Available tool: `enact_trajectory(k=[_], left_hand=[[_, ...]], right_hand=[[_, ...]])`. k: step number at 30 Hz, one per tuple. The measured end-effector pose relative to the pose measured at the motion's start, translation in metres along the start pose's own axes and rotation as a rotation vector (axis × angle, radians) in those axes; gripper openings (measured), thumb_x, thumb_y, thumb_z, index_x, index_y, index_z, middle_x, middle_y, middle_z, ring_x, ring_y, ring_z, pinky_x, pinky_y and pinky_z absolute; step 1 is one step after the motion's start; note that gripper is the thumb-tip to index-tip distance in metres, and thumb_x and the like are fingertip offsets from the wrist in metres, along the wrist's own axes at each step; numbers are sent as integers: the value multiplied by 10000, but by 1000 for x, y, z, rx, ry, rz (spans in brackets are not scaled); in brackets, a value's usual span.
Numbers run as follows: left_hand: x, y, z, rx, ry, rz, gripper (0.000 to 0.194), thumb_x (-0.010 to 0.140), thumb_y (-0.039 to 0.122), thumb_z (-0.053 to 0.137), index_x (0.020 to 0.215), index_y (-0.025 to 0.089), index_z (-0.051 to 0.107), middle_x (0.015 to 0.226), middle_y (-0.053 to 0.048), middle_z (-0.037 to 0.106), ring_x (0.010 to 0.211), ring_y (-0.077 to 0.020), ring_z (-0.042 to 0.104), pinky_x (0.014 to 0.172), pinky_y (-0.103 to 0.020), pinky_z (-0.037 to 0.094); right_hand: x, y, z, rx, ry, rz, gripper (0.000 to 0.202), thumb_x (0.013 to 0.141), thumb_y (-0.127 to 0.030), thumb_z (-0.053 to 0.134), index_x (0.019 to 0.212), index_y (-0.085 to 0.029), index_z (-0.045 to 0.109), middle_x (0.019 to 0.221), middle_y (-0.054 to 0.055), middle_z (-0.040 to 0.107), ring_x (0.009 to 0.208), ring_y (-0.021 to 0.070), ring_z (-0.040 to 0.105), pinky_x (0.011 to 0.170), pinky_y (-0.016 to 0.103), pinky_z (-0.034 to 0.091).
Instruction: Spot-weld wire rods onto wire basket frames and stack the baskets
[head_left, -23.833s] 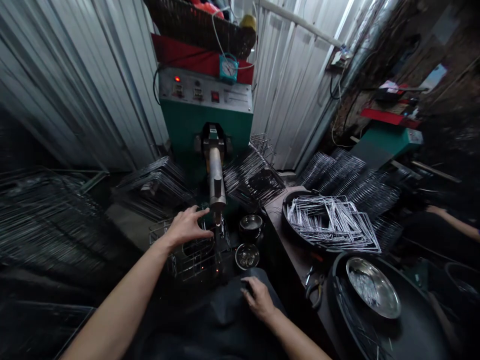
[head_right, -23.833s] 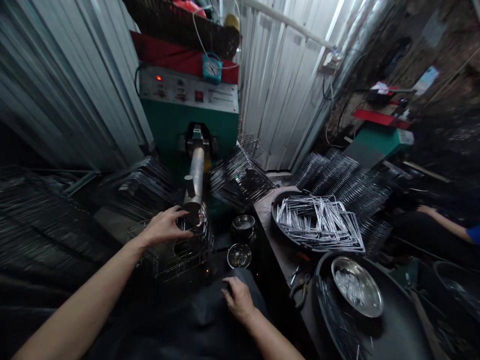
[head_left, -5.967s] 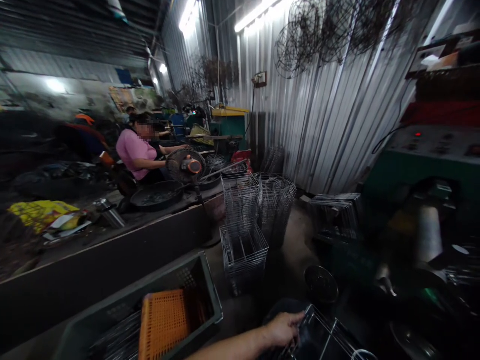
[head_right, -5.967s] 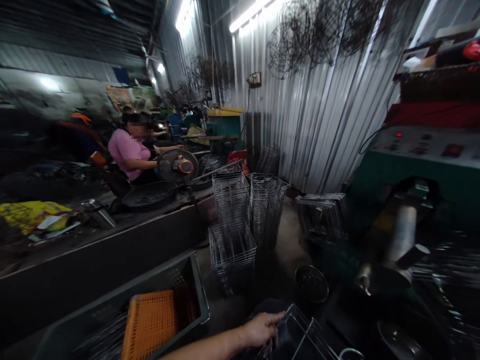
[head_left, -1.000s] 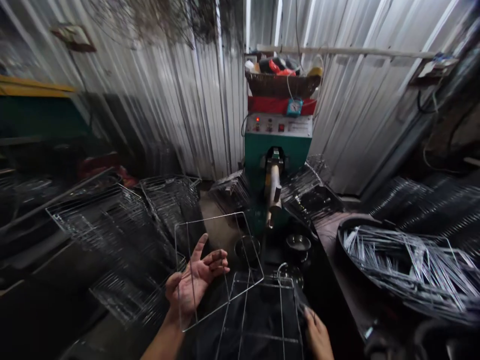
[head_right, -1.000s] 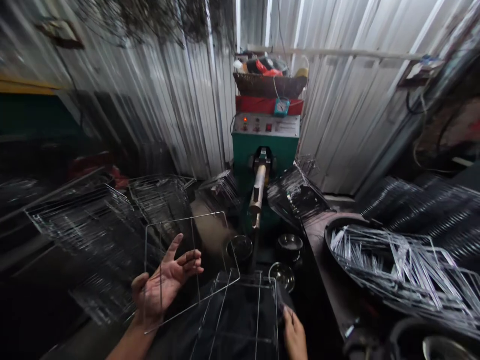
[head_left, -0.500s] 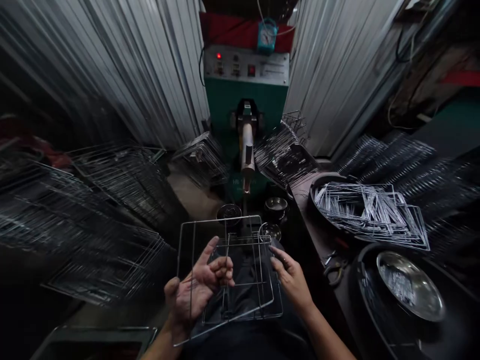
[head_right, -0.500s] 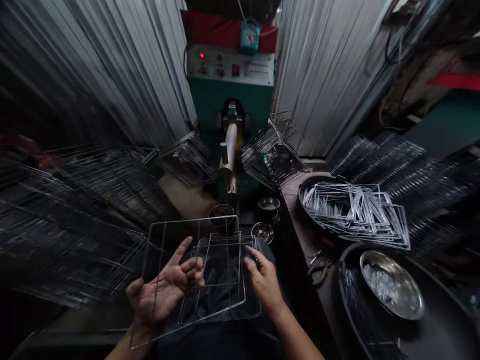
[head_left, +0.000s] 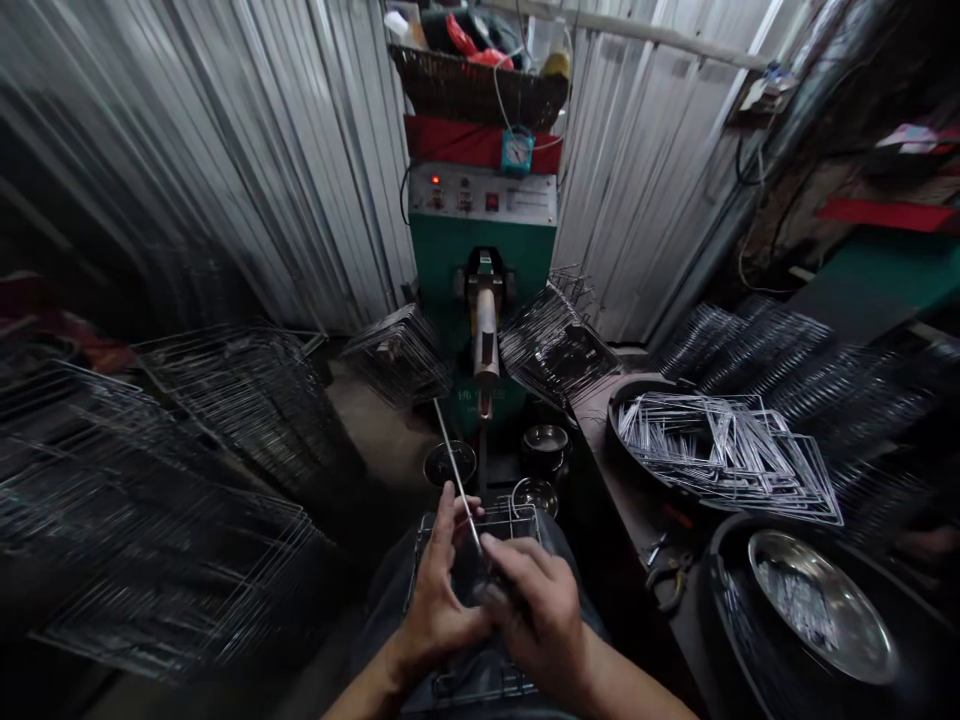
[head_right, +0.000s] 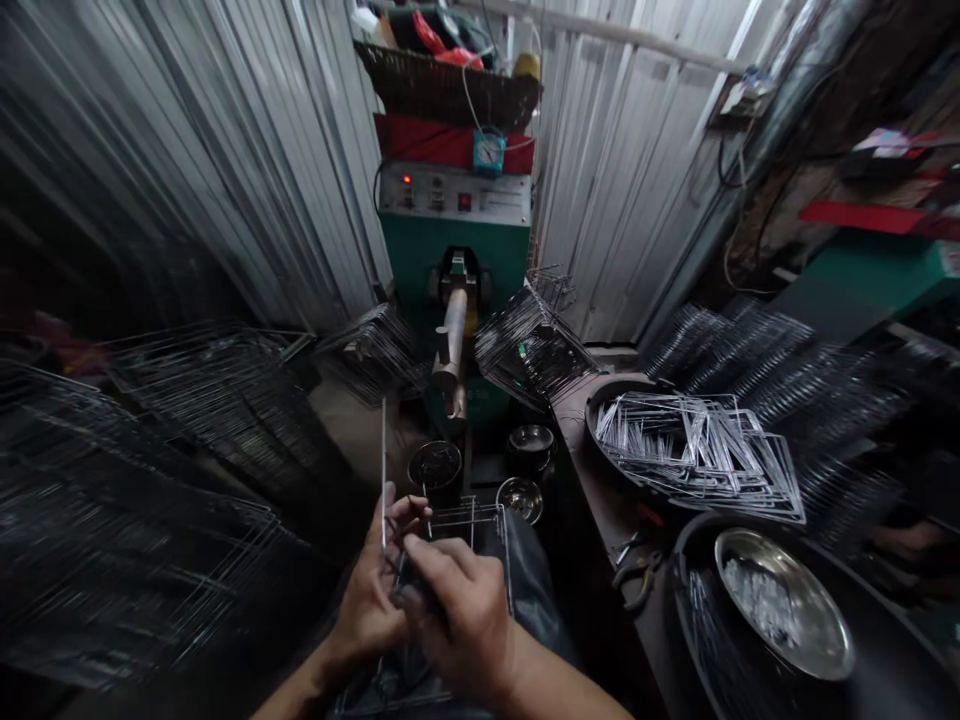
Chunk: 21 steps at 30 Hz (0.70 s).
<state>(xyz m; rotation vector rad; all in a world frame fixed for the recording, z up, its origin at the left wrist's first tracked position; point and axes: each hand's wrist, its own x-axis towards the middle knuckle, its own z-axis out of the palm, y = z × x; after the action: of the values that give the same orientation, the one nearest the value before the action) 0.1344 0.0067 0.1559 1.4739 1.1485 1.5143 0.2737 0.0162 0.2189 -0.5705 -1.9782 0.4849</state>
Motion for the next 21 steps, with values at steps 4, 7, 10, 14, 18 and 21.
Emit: enact_trajectory(k=[4,7,10,14,18,21], left_hand=[[2,5,-20,310,38,276,1020,628,514,723,1424,256,141,1324,-140,435,1185,-302,465,986,-464,412],[9,10,-55,436,347,326,825,674,578,649,1358,241,332,1338,-114,431,1232,-306,410,1036,-481,343],[16,11,-76,262,472,48,669,813,579,451,1348,191,349,1303,-117,472,1211,-268,435,1049,-457,316],[21,15,-72,112,294,-125,699,809,608,420,1349,170,351,1082,-91,592,952,-202,573,900,-366,438],[18,12,-65,176,274,-369,650,792,539,497,1321,172,407,660,30,517,541,-110,475,587,-260,446],[11,-8,-68,237,201,-502,695,756,545,505,1298,115,440,619,24,535,554,-133,507,586,-269,455]], right_hand=[[4,0,-6,-160,65,-136,456,858,-92,457,1303,-194,452,936,87,687,774,163,655,622,249,541],[8,-6,-22,-193,72,-166,457,860,-90,448,1303,-204,456,904,72,690,751,160,651,619,255,536],[11,-12,-35,-109,146,-76,414,859,-84,451,1240,-237,510,903,55,687,750,156,641,619,264,529],[12,-1,-32,0,233,187,258,871,-143,484,1071,-243,614,907,38,680,800,160,637,696,282,529],[2,45,-14,35,274,570,262,881,-264,476,1103,-214,606,1059,63,656,965,191,614,847,330,499],[-20,83,0,14,210,732,367,857,-292,482,1203,-190,547,1165,86,618,1058,210,580,925,362,459]])
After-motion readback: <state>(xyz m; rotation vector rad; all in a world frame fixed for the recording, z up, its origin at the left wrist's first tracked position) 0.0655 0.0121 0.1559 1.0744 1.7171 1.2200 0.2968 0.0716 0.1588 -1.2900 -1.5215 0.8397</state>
